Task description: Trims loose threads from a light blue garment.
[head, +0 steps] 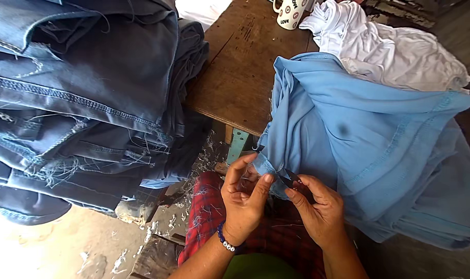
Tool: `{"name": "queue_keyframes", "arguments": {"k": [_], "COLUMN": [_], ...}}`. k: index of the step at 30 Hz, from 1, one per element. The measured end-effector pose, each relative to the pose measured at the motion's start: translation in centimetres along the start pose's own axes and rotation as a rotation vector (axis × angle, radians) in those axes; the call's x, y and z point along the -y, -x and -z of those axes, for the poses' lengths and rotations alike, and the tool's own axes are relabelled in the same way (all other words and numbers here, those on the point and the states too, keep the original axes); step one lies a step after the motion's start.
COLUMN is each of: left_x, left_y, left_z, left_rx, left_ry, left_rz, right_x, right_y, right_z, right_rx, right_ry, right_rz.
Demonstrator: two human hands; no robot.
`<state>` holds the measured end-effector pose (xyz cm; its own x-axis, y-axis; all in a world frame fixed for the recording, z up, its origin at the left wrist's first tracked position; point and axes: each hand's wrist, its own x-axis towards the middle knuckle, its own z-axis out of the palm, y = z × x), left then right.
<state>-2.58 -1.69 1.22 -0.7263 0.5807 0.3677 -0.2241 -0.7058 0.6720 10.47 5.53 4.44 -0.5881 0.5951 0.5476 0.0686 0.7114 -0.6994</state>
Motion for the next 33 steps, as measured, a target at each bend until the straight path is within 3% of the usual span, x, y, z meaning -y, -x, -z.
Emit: {"name": "queue_keyframes", "arguments": {"k": [3,12,25,33], "left_x": [0.4,0.4,0.7,-1.1], "left_y": [-0.4,-0.3,0.4,0.4], "left_z": [-0.2,-0.1,-0.4,-0.6], "left_rx": [-0.055,-0.027,0.071,0.064], "left_ry": [-0.173,-0.030,-0.118,0.283], "left_rz": [-0.037,-0.057,-0.127,0.074], "right_x": [0.0,0.0,1.3,-0.9], "right_y": [0.1,0.2,-0.6,0.3], "right_z": [0.0,-0.1,-1.0,-0.5], "right_rx": [-0.027,-0.017,-0.114,-0.184], "right_ry": [0.009,0.061,0.506,0.211], "right_rz": [-0.001,0.020,0.176,0.117]}}
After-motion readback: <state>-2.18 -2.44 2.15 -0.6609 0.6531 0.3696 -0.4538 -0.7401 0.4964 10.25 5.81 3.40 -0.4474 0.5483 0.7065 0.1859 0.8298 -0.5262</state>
